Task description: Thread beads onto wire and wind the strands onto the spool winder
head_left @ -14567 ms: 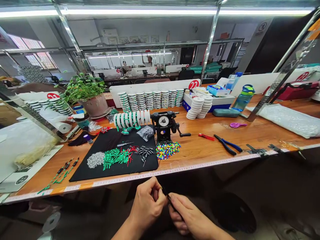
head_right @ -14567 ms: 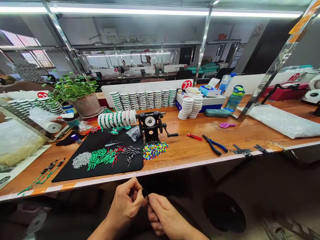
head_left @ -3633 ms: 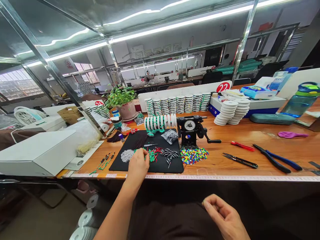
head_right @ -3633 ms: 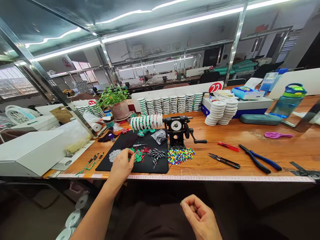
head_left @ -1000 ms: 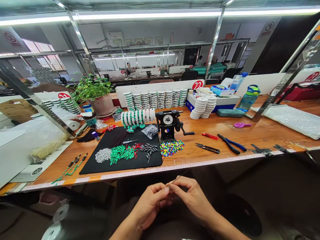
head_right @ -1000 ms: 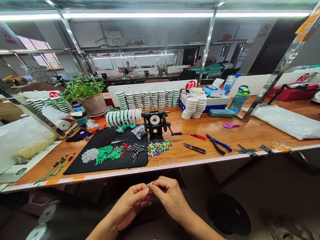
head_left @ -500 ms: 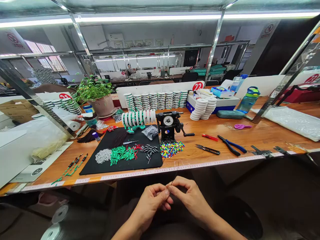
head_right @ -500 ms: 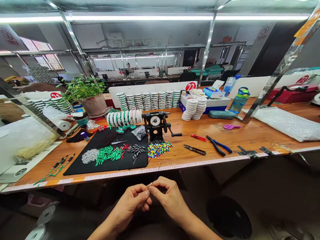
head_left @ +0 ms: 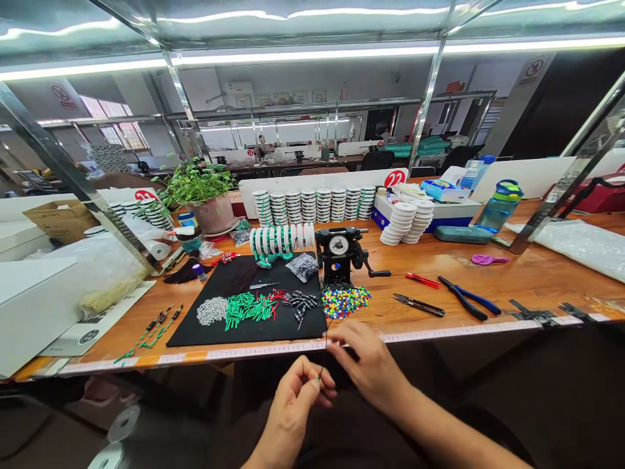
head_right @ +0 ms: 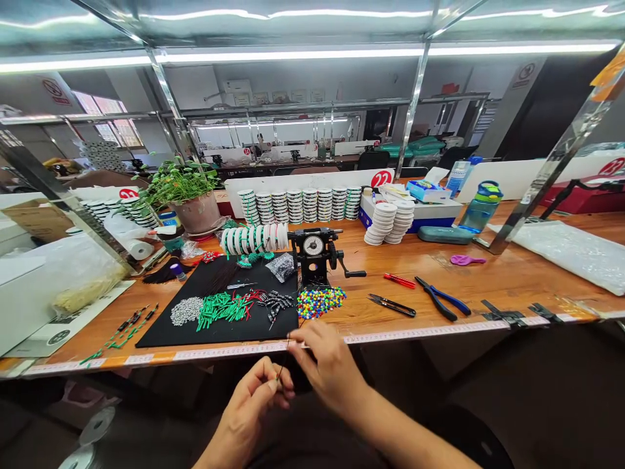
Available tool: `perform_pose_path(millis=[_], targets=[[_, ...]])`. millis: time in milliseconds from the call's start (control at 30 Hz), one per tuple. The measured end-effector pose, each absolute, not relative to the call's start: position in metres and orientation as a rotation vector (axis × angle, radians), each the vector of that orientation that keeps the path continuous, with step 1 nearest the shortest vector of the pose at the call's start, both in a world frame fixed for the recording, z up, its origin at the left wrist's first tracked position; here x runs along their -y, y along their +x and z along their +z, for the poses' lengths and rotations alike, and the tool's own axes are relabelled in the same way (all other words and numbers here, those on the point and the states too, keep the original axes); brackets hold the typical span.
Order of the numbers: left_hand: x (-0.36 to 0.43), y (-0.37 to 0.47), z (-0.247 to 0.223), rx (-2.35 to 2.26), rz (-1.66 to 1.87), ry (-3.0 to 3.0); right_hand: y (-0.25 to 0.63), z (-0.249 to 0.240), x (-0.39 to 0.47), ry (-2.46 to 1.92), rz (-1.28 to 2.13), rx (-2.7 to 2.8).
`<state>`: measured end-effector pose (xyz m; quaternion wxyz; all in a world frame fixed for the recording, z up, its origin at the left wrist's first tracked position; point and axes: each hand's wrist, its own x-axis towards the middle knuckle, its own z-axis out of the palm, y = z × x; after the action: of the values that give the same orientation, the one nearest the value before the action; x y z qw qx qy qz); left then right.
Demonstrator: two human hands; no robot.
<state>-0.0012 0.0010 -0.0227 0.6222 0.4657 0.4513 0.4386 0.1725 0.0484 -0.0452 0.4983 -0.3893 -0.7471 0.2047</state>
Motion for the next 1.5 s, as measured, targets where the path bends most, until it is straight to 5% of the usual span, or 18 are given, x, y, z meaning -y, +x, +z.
perform_pose_path(millis=[167,333,700,1133,1500], targets=[[-0.003,-0.007,-0.018,-1.081,1.144,1.057,0.164,-0.030,-0.114,-0.962,-0.274,2.134],[-0.012,-0.004,-0.019,-1.144,1.040,0.994,0.161,-0.023,-0.139,-0.879,-0.546,2.384],[-0.002,-0.011,-0.005,-1.168,1.385,0.792,0.215,-0.033,-0.095,-0.655,-0.470,2.279],[-0.026,0.039,-0.012,-0.936,1.057,0.386,0.189,-0.039,-0.013,-0.874,-0.179,1.749],[-0.039,0.041,-0.009,-0.949,1.003,0.289,0.185,-0.059,-0.017,-0.746,-0.171,1.983]])
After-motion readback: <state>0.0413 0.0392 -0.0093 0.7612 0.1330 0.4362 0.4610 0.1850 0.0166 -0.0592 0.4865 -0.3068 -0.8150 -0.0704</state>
